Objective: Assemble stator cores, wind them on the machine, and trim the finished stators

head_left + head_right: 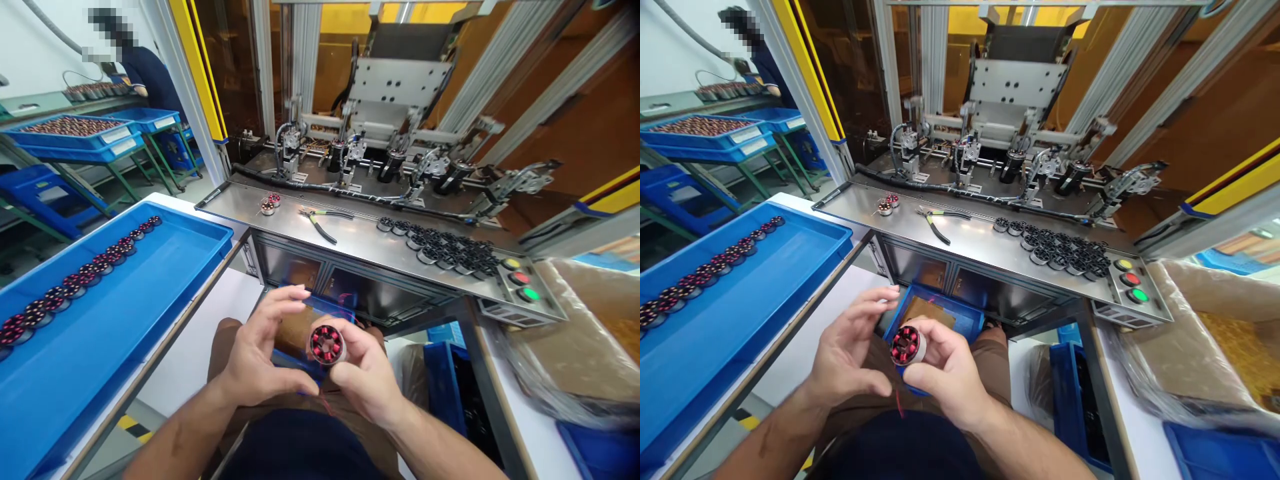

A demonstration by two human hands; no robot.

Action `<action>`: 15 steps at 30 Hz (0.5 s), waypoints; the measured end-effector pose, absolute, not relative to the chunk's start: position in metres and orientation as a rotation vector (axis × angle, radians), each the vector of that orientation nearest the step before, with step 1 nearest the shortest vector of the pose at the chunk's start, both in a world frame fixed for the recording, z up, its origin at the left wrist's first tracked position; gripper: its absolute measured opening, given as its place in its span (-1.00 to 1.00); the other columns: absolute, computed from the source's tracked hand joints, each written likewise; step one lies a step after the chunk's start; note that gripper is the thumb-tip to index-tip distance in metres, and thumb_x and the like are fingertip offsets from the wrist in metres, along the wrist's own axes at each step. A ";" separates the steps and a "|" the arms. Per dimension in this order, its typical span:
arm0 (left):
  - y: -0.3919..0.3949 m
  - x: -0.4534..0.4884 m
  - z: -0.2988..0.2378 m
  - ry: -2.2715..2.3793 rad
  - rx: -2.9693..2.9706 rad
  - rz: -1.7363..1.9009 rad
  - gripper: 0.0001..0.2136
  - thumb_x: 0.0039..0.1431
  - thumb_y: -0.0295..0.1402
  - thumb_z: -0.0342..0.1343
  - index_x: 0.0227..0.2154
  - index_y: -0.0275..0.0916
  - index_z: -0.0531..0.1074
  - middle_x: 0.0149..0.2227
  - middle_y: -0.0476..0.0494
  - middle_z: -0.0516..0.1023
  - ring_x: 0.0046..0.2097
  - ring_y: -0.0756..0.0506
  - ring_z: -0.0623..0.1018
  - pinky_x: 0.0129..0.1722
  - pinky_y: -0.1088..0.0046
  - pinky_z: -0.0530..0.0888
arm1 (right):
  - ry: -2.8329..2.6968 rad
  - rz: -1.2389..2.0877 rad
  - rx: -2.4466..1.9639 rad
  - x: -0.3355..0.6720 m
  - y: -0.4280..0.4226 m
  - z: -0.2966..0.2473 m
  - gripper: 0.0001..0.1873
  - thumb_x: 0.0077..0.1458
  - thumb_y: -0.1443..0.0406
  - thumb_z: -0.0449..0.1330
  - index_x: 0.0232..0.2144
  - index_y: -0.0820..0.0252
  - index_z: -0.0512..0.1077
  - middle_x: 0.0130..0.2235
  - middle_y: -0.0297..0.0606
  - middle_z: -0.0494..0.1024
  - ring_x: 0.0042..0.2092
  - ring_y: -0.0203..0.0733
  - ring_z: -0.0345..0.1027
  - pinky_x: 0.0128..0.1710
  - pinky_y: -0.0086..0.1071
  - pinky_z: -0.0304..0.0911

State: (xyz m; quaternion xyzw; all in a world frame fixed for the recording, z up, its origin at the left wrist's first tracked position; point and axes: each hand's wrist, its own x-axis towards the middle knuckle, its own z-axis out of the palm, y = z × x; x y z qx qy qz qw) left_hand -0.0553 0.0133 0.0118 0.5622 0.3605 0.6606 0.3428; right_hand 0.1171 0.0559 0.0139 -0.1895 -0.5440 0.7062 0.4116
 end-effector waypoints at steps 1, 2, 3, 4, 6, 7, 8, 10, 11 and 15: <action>0.010 -0.057 0.013 1.043 1.469 1.685 -0.29 -0.34 -0.15 0.53 0.01 -0.12 0.51 0.05 -0.25 0.50 0.11 -0.25 0.47 0.13 0.24 0.41 | -1.499 1.534 -0.493 0.120 0.058 0.013 -0.66 -0.02 0.20 0.42 -0.18 0.14 0.51 -0.27 -0.22 0.50 -0.25 -0.17 0.38 -0.26 -0.33 0.34; 0.008 -0.058 0.014 1.136 1.482 1.623 -0.30 -0.32 -0.12 0.52 -0.01 -0.15 0.51 0.01 -0.25 0.51 0.03 -0.22 0.50 0.05 0.31 0.45 | -1.622 1.280 -0.492 0.123 0.060 0.013 -0.64 -0.02 0.30 0.41 -0.12 0.13 0.50 -0.23 -0.21 0.50 -0.22 -0.15 0.39 -0.24 -0.31 0.35; 0.005 -0.057 0.016 1.203 1.504 1.533 -0.35 -0.27 -0.14 0.50 -0.03 -0.17 0.52 -0.04 -0.24 0.53 -0.04 -0.19 0.53 -0.03 0.36 0.48 | -1.722 1.048 -0.477 0.126 0.061 0.013 -0.58 -0.02 0.40 0.39 -0.07 0.13 0.47 -0.21 -0.19 0.51 -0.19 -0.13 0.40 -0.23 -0.29 0.36; 0.002 -0.056 0.018 1.239 1.527 1.442 -0.40 -0.22 -0.17 0.49 -0.03 -0.18 0.53 -0.08 -0.22 0.56 -0.09 -0.16 0.55 -0.09 0.39 0.50 | -1.798 0.864 -0.452 0.127 0.062 0.013 -0.53 -0.02 0.46 0.36 -0.02 0.14 0.45 -0.20 -0.17 0.51 -0.17 -0.11 0.41 -0.21 -0.26 0.37; 0.000 -0.053 0.021 1.243 1.561 1.341 -0.43 -0.17 -0.24 0.49 -0.03 -0.19 0.53 -0.12 -0.21 0.61 -0.13 -0.16 0.59 -0.15 0.42 0.53 | -1.888 0.652 -0.412 0.128 0.063 0.013 -0.48 0.00 0.50 0.31 0.04 0.16 0.40 -0.18 -0.14 0.51 -0.17 -0.09 0.42 -0.22 -0.23 0.39; -0.001 -0.050 0.023 1.236 1.566 1.336 -0.45 -0.15 -0.26 0.48 -0.03 -0.20 0.53 -0.13 -0.21 0.63 -0.14 -0.16 0.60 -0.15 0.42 0.53 | -1.913 0.602 -0.407 0.129 0.063 0.013 -0.46 0.01 0.51 0.29 0.05 0.17 0.38 -0.18 -0.12 0.51 -0.17 -0.08 0.42 -0.22 -0.22 0.40; 0.000 -0.049 0.024 1.232 1.571 1.345 -0.48 -0.12 -0.28 0.47 -0.04 -0.20 0.53 -0.14 -0.21 0.65 -0.14 -0.16 0.62 -0.15 0.42 0.54 | -1.930 0.574 -0.402 0.130 0.063 0.013 -0.46 0.01 0.51 0.27 0.06 0.17 0.37 -0.17 -0.11 0.50 -0.16 -0.07 0.42 -0.22 -0.20 0.41; 0.001 -0.046 0.026 1.236 1.610 1.390 -0.54 -0.08 -0.33 0.45 -0.06 -0.21 0.55 -0.17 -0.20 0.67 -0.16 -0.15 0.63 -0.14 0.41 0.55 | -1.956 0.609 -0.396 0.133 0.063 0.014 -0.45 0.01 0.51 0.25 0.08 0.16 0.36 -0.15 -0.09 0.49 -0.13 -0.05 0.41 -0.18 -0.16 0.41; 0.002 -0.046 0.026 1.247 1.659 1.410 -0.56 -0.07 -0.35 0.44 -0.06 -0.21 0.55 -0.17 -0.20 0.68 -0.17 -0.14 0.63 -0.13 0.39 0.55 | -1.961 0.680 -0.399 0.136 0.064 0.016 -0.46 0.02 0.50 0.24 0.08 0.16 0.36 -0.13 -0.08 0.48 -0.11 -0.04 0.40 -0.15 -0.14 0.40; 0.005 -0.048 0.029 1.356 1.993 1.506 -0.55 -0.03 -0.50 0.37 -0.01 -0.19 0.51 -0.12 -0.22 0.67 -0.14 -0.16 0.60 -0.11 0.29 0.53 | -1.916 1.061 -0.451 0.148 0.071 0.027 -0.70 0.18 0.29 0.19 -0.03 0.20 0.41 -0.13 -0.07 0.46 -0.09 -0.03 0.38 -0.15 -0.15 0.35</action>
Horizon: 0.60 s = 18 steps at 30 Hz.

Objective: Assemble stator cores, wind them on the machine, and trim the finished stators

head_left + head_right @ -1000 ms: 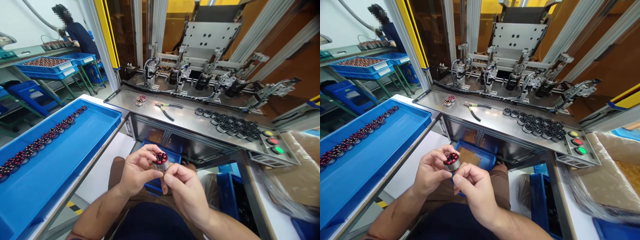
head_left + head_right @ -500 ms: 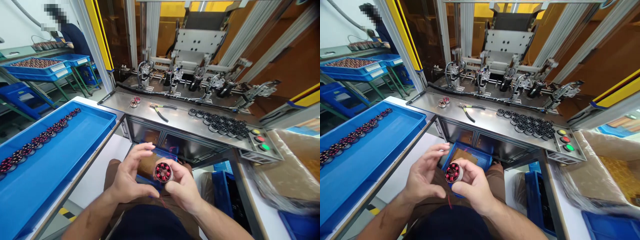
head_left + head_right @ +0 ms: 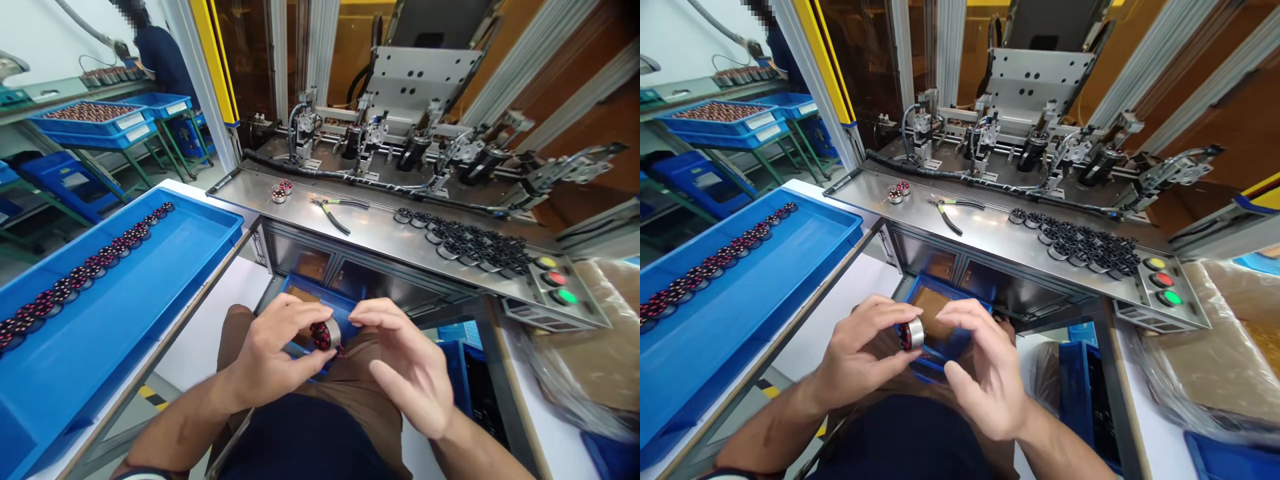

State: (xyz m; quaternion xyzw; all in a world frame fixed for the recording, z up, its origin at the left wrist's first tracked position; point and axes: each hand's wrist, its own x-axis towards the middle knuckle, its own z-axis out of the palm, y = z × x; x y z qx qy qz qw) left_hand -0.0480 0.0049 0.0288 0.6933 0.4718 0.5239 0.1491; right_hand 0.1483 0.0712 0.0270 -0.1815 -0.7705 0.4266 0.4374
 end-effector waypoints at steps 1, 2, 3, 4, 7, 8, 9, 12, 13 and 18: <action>0.005 -0.048 0.029 1.378 2.071 1.523 -0.54 -0.01 -0.54 0.34 0.00 -0.18 0.49 -0.10 -0.23 0.67 -0.14 -0.17 0.60 -0.12 0.28 0.53 | -1.914 1.113 -0.466 0.149 0.072 0.030 -0.73 0.18 0.20 0.22 -0.10 0.20 0.44 -0.18 -0.11 0.46 -0.15 -0.05 0.38 -0.20 -0.19 0.34; 0.005 -0.048 0.029 1.393 2.132 1.536 -0.53 0.00 -0.57 0.31 0.01 -0.18 0.48 -0.08 -0.24 0.67 -0.14 -0.17 0.61 -0.14 0.28 0.53 | -1.925 1.141 -0.482 0.148 0.073 0.033 -0.73 0.15 0.14 0.28 -0.19 0.20 0.45 -0.25 -0.16 0.46 -0.22 -0.10 0.37 -0.25 -0.23 0.32; 0.004 -0.048 0.029 1.398 2.181 1.535 -0.52 0.00 -0.59 0.29 0.02 -0.17 0.47 -0.07 -0.25 0.66 -0.15 -0.17 0.61 -0.15 0.28 0.53 | -1.948 1.155 -0.500 0.147 0.072 0.036 -0.72 0.10 0.12 0.33 -0.28 0.19 0.45 -0.32 -0.22 0.46 -0.28 -0.15 0.36 -0.30 -0.28 0.29; 0.004 -0.048 0.028 1.401 2.217 1.525 -0.52 0.01 -0.60 0.27 0.03 -0.17 0.45 -0.07 -0.26 0.66 -0.15 -0.17 0.62 -0.16 0.27 0.53 | -1.973 1.161 -0.518 0.144 0.072 0.039 -0.74 0.08 0.15 0.36 -0.35 0.19 0.44 -0.37 -0.27 0.44 -0.33 -0.19 0.34 -0.33 -0.31 0.27; 0.001 -0.049 0.027 1.387 2.250 1.490 -0.53 0.04 -0.62 0.23 0.03 -0.16 0.44 -0.06 -0.28 0.65 -0.12 -0.15 0.63 -0.13 0.29 0.55 | -2.033 1.181 -0.539 0.139 0.071 0.046 -0.84 0.17 0.32 0.28 -0.43 0.20 0.40 -0.42 -0.31 0.44 -0.36 -0.27 0.33 -0.33 -0.37 0.26; 0.001 -0.050 0.027 1.362 2.235 1.473 -0.53 0.05 -0.63 0.22 0.03 -0.17 0.44 -0.05 -0.28 0.65 -0.09 -0.15 0.64 -0.11 0.31 0.56 | -2.045 1.207 -0.534 0.139 0.071 0.049 -0.85 0.20 0.35 0.24 -0.43 0.20 0.40 -0.42 -0.31 0.45 -0.36 -0.28 0.33 -0.33 -0.38 0.26; 0.000 -0.051 0.027 1.321 2.210 1.457 -0.54 0.05 -0.63 0.23 0.03 -0.18 0.44 -0.05 -0.29 0.65 -0.07 -0.14 0.64 -0.08 0.33 0.56 | -2.062 1.250 -0.528 0.140 0.073 0.053 -0.85 0.22 0.36 0.22 -0.42 0.20 0.40 -0.41 -0.31 0.45 -0.35 -0.28 0.33 -0.32 -0.39 0.26; -0.002 -0.054 0.028 1.141 2.077 1.405 -0.53 0.05 -0.60 0.28 0.04 -0.19 0.45 -0.04 -0.28 0.64 -0.02 -0.15 0.63 -0.02 0.34 0.57 | -2.154 1.446 -0.506 0.147 0.082 0.065 -0.82 0.24 0.30 0.22 -0.43 0.20 0.40 -0.39 -0.31 0.46 -0.36 -0.30 0.33 -0.33 -0.41 0.26; -0.002 -0.055 0.028 1.079 2.033 1.397 -0.52 0.05 -0.60 0.29 0.05 -0.18 0.45 -0.03 -0.27 0.64 -0.01 -0.15 0.63 -0.02 0.34 0.58 | -2.199 1.507 -0.489 0.149 0.087 0.069 -0.81 0.25 0.28 0.22 -0.43 0.20 0.41 -0.39 -0.31 0.47 -0.36 -0.30 0.33 -0.34 -0.42 0.26; -0.005 -0.055 0.025 0.922 1.936 1.410 -0.50 0.03 -0.62 0.31 0.04 -0.11 0.48 0.00 -0.27 0.61 -0.04 -0.16 0.63 -0.08 0.35 0.60 | -2.417 1.565 -0.324 0.160 0.109 0.075 -0.81 0.27 0.25 0.20 -0.40 0.20 0.43 -0.40 -0.32 0.47 -0.38 -0.31 0.32 -0.36 -0.43 0.27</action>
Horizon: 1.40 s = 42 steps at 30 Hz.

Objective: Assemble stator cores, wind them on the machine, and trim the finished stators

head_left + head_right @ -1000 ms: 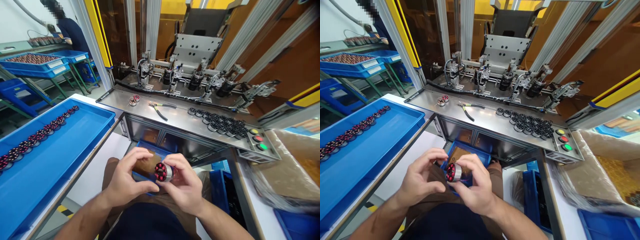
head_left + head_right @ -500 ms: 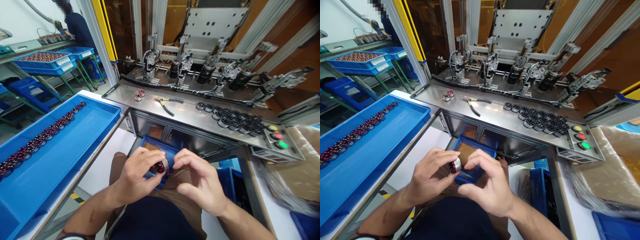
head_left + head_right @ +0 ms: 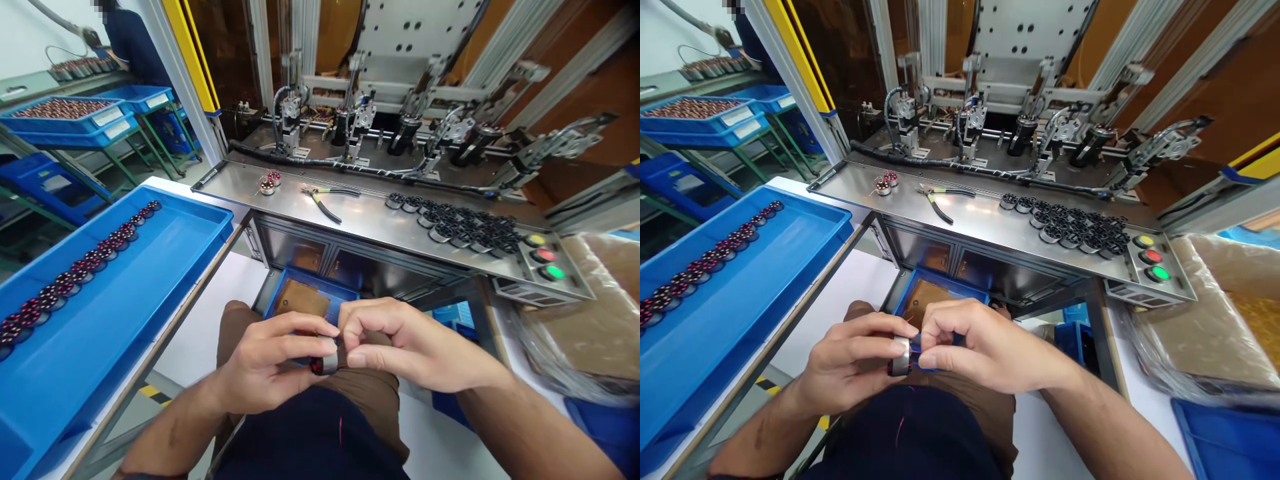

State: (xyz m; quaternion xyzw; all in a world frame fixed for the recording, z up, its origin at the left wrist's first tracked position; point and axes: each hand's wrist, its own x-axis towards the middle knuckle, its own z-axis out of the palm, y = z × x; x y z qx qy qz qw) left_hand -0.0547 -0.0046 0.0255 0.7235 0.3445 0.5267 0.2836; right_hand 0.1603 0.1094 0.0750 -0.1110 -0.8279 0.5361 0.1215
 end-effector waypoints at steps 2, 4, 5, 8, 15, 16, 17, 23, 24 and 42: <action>-0.005 -0.055 0.024 0.952 1.896 1.447 -0.51 0.00 -0.60 0.34 0.00 -0.11 0.50 -0.03 -0.26 0.62 -0.06 -0.16 0.64 -0.09 0.35 0.60 | -2.454 1.449 -0.314 0.168 0.114 0.070 -0.81 0.27 0.27 0.20 -0.41 0.20 0.41 -0.41 -0.33 0.45 -0.39 -0.32 0.31 -0.37 -0.44 0.26; -0.005 -0.054 0.023 1.032 1.842 1.501 -0.53 -0.04 -0.58 0.37 -0.03 -0.14 0.51 -0.06 -0.25 0.63 -0.06 -0.16 0.63 -0.06 0.34 0.58 | -2.411 1.189 -0.374 0.175 0.113 0.061 -0.88 0.24 0.29 0.24 -0.34 0.20 0.43 -0.35 -0.28 0.47 -0.33 -0.27 0.35 -0.33 -0.40 0.30; -0.004 -0.054 0.024 1.081 1.817 1.529 -0.53 -0.05 -0.58 0.38 -0.04 -0.15 0.51 -0.06 -0.25 0.63 -0.05 -0.16 0.62 -0.05 0.34 0.57 | -2.365 1.031 -0.398 0.177 0.110 0.057 -0.90 0.20 0.29 0.28 -0.28 0.19 0.45 -0.30 -0.24 0.48 -0.27 -0.23 0.38 -0.29 -0.36 0.33; -0.001 -0.051 0.025 1.188 1.788 1.588 -0.56 -0.04 -0.59 0.36 -0.06 -0.18 0.51 -0.08 -0.24 0.62 -0.06 -0.15 0.61 -0.03 0.34 0.54 | -2.255 0.641 -0.330 0.174 0.095 0.046 -0.58 0.04 0.22 0.42 -0.08 0.23 0.44 -0.13 -0.09 0.45 -0.11 -0.07 0.39 -0.15 -0.21 0.38; -0.003 -0.044 0.023 1.111 1.474 1.585 -0.53 -0.04 -0.60 0.36 -0.05 -0.09 0.53 -0.05 -0.16 0.60 -0.04 -0.12 0.60 -0.08 0.43 0.56 | -2.065 0.593 -0.322 0.144 0.073 0.039 -0.82 0.09 0.51 0.26 -0.27 0.17 0.49 -0.14 -0.16 0.41 -0.10 -0.10 0.34 -0.13 -0.18 0.34; -0.003 -0.044 0.022 1.075 1.368 1.567 -0.54 -0.03 -0.60 0.35 -0.05 -0.08 0.53 -0.04 -0.16 0.59 -0.05 -0.11 0.60 -0.11 0.45 0.57 | -2.037 0.644 -0.370 0.142 0.073 0.037 -0.82 0.11 0.50 0.25 -0.28 0.16 0.48 -0.15 -0.17 0.41 -0.10 -0.11 0.35 -0.14 -0.18 0.33; -0.004 -0.045 0.021 1.033 1.267 1.546 -0.56 -0.01 -0.59 0.35 -0.06 -0.08 0.54 -0.05 -0.15 0.60 -0.07 -0.10 0.61 -0.13 0.47 0.58 | -2.015 0.688 -0.416 0.142 0.074 0.035 -0.83 0.12 0.50 0.24 -0.28 0.16 0.47 -0.15 -0.18 0.41 -0.10 -0.11 0.35 -0.15 -0.19 0.33; -0.005 -0.047 0.017 0.895 1.043 1.530 -0.62 0.02 -0.56 0.34 -0.08 -0.15 0.54 -0.07 -0.18 0.61 -0.11 -0.08 0.62 -0.10 0.44 0.59 | -1.977 0.805 -0.493 0.145 0.075 0.026 -0.85 0.15 0.49 0.24 -0.31 0.15 0.45 -0.15 -0.20 0.41 -0.10 -0.16 0.35 -0.14 -0.26 0.28; -0.005 -0.047 0.017 0.922 1.082 1.550 -0.62 0.04 -0.57 0.33 -0.07 -0.14 0.53 -0.04 -0.17 0.60 -0.08 -0.09 0.61 -0.09 0.43 0.58 | -1.971 0.804 -0.507 0.147 0.075 0.026 -0.85 0.16 0.49 0.23 -0.32 0.16 0.45 -0.15 -0.21 0.41 -0.10 -0.17 0.35 -0.14 -0.27 0.27; -0.020 -0.071 0.014 1.066 1.352 1.615 -0.61 0.07 -0.57 0.29 -0.04 -0.11 0.51 -0.02 -0.22 0.55 0.02 -0.15 0.57 -0.08 0.39 0.59 | -2.359 0.840 -0.390 0.135 0.158 0.054 -0.97 0.24 0.33 0.20 -0.30 0.14 0.44 0.07 -0.12 0.48 0.09 -0.08 0.39 0.11 -0.18 0.31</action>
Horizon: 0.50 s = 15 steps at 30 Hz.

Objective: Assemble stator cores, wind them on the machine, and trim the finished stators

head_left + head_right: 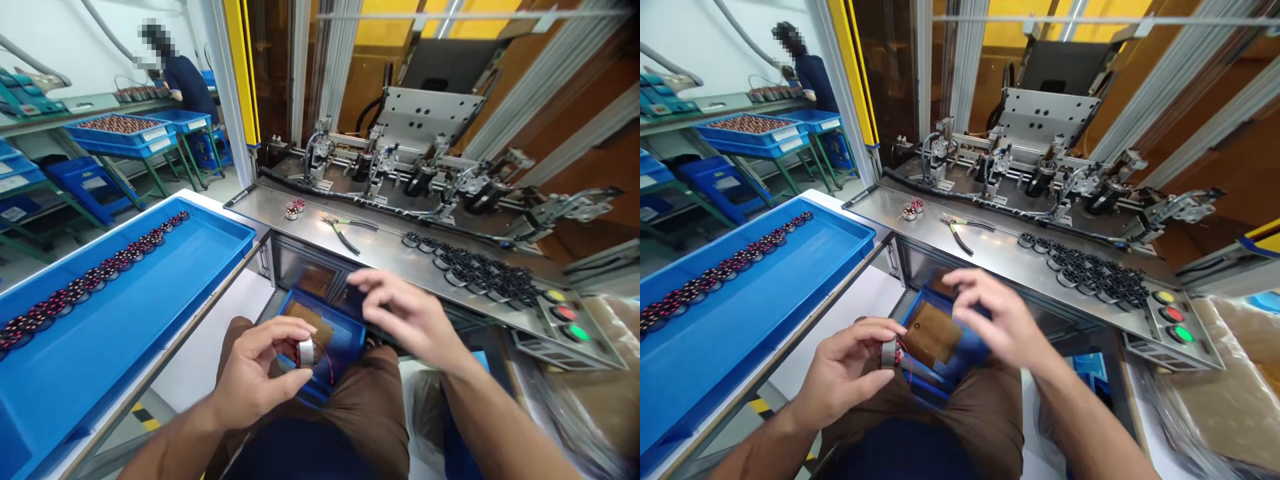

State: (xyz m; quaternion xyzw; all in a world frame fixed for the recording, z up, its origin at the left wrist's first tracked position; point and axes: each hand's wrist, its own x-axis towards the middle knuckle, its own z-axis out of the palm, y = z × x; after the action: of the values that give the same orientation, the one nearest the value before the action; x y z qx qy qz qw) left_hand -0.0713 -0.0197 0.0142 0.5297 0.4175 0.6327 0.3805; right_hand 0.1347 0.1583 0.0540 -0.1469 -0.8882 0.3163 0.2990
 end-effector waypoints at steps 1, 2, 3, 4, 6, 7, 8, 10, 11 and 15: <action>-0.021 -0.074 0.012 1.072 1.321 1.630 -0.62 0.08 -0.57 0.28 -0.04 -0.11 0.51 0.01 -0.23 0.54 0.03 -0.16 0.56 -0.07 0.38 0.59 | -2.322 0.712 -0.516 0.127 0.181 0.051 -0.94 0.22 0.29 0.24 -0.26 0.15 0.44 0.07 -0.10 0.48 0.11 -0.06 0.38 0.17 -0.15 0.26; -0.022 -0.076 0.011 1.086 1.302 1.646 -0.63 0.10 -0.56 0.27 -0.04 -0.11 0.51 0.04 -0.24 0.52 0.04 -0.17 0.56 -0.07 0.39 0.59 | -2.282 0.552 -0.642 0.117 0.205 0.048 -0.84 0.18 0.23 0.28 -0.21 0.17 0.44 0.06 -0.07 0.48 0.13 -0.02 0.36 0.20 -0.12 0.21; -0.023 -0.077 0.009 1.107 1.291 1.661 -0.64 0.11 -0.56 0.27 -0.05 -0.11 0.50 0.06 -0.24 0.51 0.05 -0.16 0.56 -0.06 0.41 0.58 | -2.272 0.491 -0.705 0.106 0.228 0.044 -0.76 0.17 0.21 0.28 -0.15 0.21 0.44 0.09 -0.01 0.45 0.17 0.02 0.32 0.24 -0.08 0.17; -0.024 -0.078 0.007 1.137 1.283 1.668 -0.65 0.12 -0.55 0.27 -0.04 -0.11 0.49 0.06 -0.23 0.50 0.05 -0.15 0.56 -0.06 0.44 0.57 | -2.286 0.463 -0.741 0.094 0.248 0.039 -0.70 0.18 0.20 0.27 -0.10 0.25 0.44 0.11 0.03 0.43 0.19 0.06 0.29 0.25 -0.05 0.15; -0.025 -0.078 0.003 1.197 1.269 1.677 -0.63 0.15 -0.55 0.25 0.00 -0.10 0.45 0.04 -0.21 0.52 0.03 -0.11 0.57 -0.05 0.50 0.56 | -2.311 0.426 -0.813 0.075 0.280 0.029 -0.54 0.03 0.15 0.39 -0.08 0.27 0.45 0.10 0.05 0.43 0.20 0.19 0.26 0.23 0.02 0.14; -0.025 -0.078 0.001 1.209 1.263 1.700 -0.60 0.17 -0.56 0.23 0.03 -0.08 0.41 0.04 -0.20 0.52 0.03 -0.10 0.57 -0.04 0.51 0.55 | -2.324 0.418 -0.840 0.068 0.289 0.024 -0.49 -0.03 0.13 0.42 -0.09 0.28 0.46 0.09 0.07 0.43 0.20 0.24 0.25 0.22 0.06 0.12; -0.025 -0.078 -0.001 1.203 1.259 1.738 -0.58 0.19 -0.57 0.21 0.06 -0.06 0.36 0.05 -0.19 0.52 0.04 -0.09 0.56 -0.03 0.50 0.54 | -2.334 0.414 -0.863 0.063 0.295 0.019 -0.46 -0.06 0.12 0.44 -0.10 0.30 0.47 0.07 0.09 0.44 0.20 0.28 0.24 0.22 0.09 0.09; -0.026 -0.079 -0.004 1.136 1.288 1.843 -0.53 0.23 -0.60 0.15 0.09 0.00 0.26 0.11 -0.18 0.48 0.07 -0.08 0.55 -0.01 0.45 0.54 | -2.351 0.425 -0.885 0.059 0.299 0.010 -0.52 0.00 0.12 0.40 -0.12 0.34 0.47 0.03 0.13 0.46 0.17 0.26 0.24 0.21 0.10 0.04; -0.026 -0.079 -0.005 1.094 1.326 1.888 -0.53 0.24 -0.62 0.13 0.09 0.02 0.24 0.14 -0.18 0.45 0.08 -0.07 0.54 -0.01 0.42 0.55 | -2.358 0.441 -0.888 0.060 0.299 0.008 -0.56 0.06 0.14 0.37 -0.12 0.34 0.47 0.01 0.11 0.48 0.14 0.20 0.26 0.20 0.08 0.04; -0.028 -0.083 -0.004 1.074 1.542 1.904 -0.54 0.22 -0.68 0.09 0.06 -0.03 0.29 0.17 -0.24 0.40 0.18 -0.15 0.45 0.01 0.30 0.54 | -2.358 0.570 -0.893 0.070 0.300 0.008 -0.71 0.06 0.19 0.35 -0.23 0.28 0.46 -0.13 -0.08 0.52 -0.02 -0.03 0.32 0.15 -0.04 0.11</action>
State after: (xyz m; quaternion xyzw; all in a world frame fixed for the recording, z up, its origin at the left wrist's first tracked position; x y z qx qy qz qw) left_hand -0.0829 -0.0278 -0.0038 0.5609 0.3905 0.6925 0.2311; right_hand 0.0704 0.3002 0.0077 -0.3321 -0.8771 0.2121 0.2747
